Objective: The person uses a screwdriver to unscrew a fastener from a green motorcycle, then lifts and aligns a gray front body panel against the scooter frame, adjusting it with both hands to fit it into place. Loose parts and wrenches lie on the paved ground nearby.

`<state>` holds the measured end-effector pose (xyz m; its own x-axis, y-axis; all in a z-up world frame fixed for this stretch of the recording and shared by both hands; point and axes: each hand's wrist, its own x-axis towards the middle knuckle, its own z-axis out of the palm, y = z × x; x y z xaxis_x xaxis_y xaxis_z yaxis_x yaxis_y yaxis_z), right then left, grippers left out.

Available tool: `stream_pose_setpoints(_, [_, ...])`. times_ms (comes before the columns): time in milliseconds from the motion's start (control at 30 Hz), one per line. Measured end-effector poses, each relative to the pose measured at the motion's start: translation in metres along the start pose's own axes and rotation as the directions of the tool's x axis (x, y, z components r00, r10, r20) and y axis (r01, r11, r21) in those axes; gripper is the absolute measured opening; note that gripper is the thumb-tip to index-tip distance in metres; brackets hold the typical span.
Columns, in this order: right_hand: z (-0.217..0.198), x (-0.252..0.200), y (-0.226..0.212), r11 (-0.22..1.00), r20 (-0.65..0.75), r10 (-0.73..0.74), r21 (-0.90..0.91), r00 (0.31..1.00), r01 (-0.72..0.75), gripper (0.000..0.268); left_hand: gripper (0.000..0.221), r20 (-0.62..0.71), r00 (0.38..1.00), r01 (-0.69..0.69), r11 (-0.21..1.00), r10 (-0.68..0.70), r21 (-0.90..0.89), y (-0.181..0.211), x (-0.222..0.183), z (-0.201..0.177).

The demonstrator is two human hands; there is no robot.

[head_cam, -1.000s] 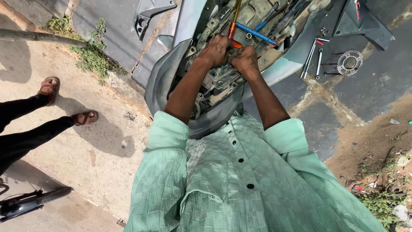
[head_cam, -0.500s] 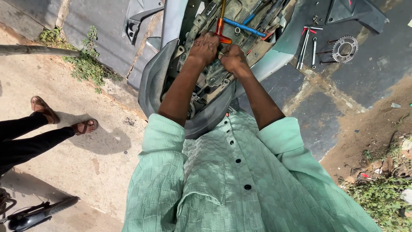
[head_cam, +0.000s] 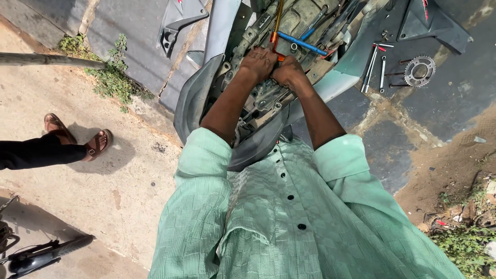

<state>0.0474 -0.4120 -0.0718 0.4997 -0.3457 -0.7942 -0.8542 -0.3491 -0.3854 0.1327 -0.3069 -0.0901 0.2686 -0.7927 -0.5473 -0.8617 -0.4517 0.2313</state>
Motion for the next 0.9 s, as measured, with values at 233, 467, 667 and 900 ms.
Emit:
stream_pose_setpoints(233, [0.039,0.059,0.057,0.99,-0.116,-0.092,0.092,0.989,0.103,0.019,0.03,-0.136,0.991,0.014,0.997,-0.004,0.071,0.01,-0.015,0.002])
stream_pose_setpoints(467, [0.0,-0.012,0.015,0.99,-0.03,-0.034,0.136,0.999,0.037,0.014,0.025,0.002,0.979,0.205,0.978,-0.205,-0.034,0.008,-0.003,-0.009])
stream_pose_setpoints(667, [0.001,-0.029,0.011,0.969,-0.091,-0.07,0.229,0.993,0.09,0.012,0.023,-0.052,0.939,0.328,0.931,-0.34,-0.161,0.015,0.014,0.001])
stream_pose_setpoints(900, [0.015,0.032,0.036,0.979,-0.052,-0.048,0.193,0.997,0.057,0.023,0.027,-0.076,0.943,0.311,0.94,-0.323,-0.139,0.02,0.048,0.032])
